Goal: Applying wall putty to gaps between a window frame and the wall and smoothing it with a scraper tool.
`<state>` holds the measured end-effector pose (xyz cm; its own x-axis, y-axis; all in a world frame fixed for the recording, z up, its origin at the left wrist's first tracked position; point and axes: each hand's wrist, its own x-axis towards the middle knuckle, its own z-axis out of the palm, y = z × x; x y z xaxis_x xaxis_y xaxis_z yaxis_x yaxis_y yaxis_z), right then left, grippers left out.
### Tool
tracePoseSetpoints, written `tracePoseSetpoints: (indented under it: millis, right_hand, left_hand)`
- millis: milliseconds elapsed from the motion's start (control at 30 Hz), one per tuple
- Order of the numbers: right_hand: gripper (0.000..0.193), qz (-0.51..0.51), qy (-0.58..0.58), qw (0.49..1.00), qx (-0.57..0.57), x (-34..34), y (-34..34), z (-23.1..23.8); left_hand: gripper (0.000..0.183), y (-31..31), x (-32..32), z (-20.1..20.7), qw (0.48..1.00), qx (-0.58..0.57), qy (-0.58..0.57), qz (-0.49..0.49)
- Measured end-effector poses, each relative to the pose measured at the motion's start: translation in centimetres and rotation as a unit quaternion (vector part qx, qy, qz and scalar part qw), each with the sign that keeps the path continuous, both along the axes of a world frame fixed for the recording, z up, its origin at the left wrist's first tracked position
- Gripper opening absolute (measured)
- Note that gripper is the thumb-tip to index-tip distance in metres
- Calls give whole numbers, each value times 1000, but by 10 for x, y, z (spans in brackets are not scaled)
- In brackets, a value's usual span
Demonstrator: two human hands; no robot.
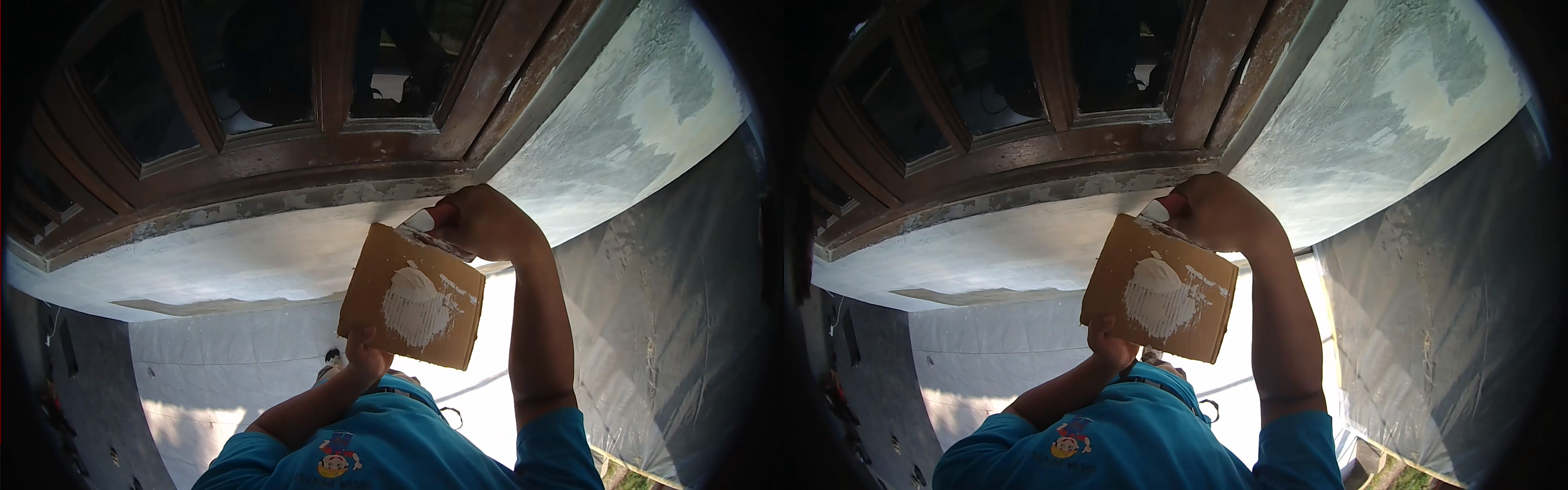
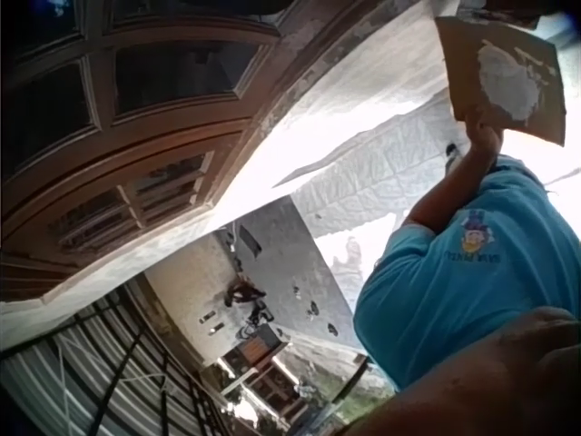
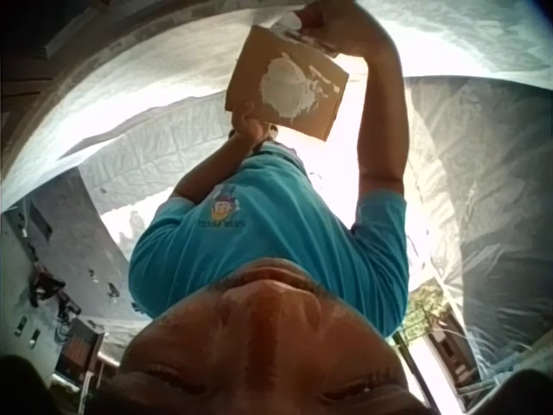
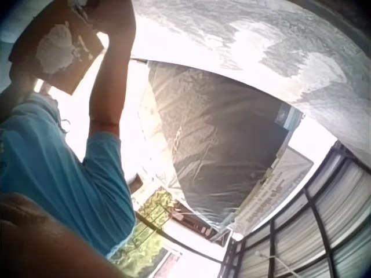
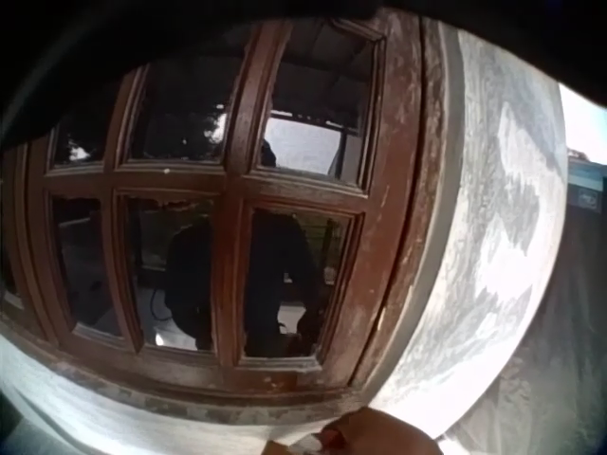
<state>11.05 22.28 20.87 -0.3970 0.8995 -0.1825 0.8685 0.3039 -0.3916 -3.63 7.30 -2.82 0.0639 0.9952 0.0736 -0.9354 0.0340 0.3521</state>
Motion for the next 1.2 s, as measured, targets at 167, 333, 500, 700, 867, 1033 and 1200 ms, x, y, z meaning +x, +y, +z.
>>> tracePoseSetpoints:
  millis: [167, 333, 500, 700, 867, 1033, 1200]
  right_hand:
    - [27, -123, 59, 988, 73, 23, -9, 28]
    - [34, -82, -55, 994, 50, 13, 31, 33]
    - [41, -111, 11, 994, 11, 16, 39, 26]
    - [42, -108, 110, 988, -23, 35, 26, 21]
    - [45, -122, 122, 984, -52, 17, 39, 4]
    - [43, -151, 188, 968, -63, 33, -1, 15]
    - [26, -132, 45, 990, 18, 13, -72, -31]
  left_hand:
    - [57, -2, -8, -6, 998, -50, -16, -29]
    - [57, -2, -9, -8, 999, -20, -12, -23]
    - [58, 2, -10, -5, 1000, -7, -4, -27]
    - [58, 2, -14, -4, 1000, -17, -6, -11]
    - [60, 1, -14, -4, 999, -39, 1, -28]
    - [60, 3, -25, -8, 998, -15, -4, -66]
    - [57, 5, -44, 2, 997, -16, 4, -71]
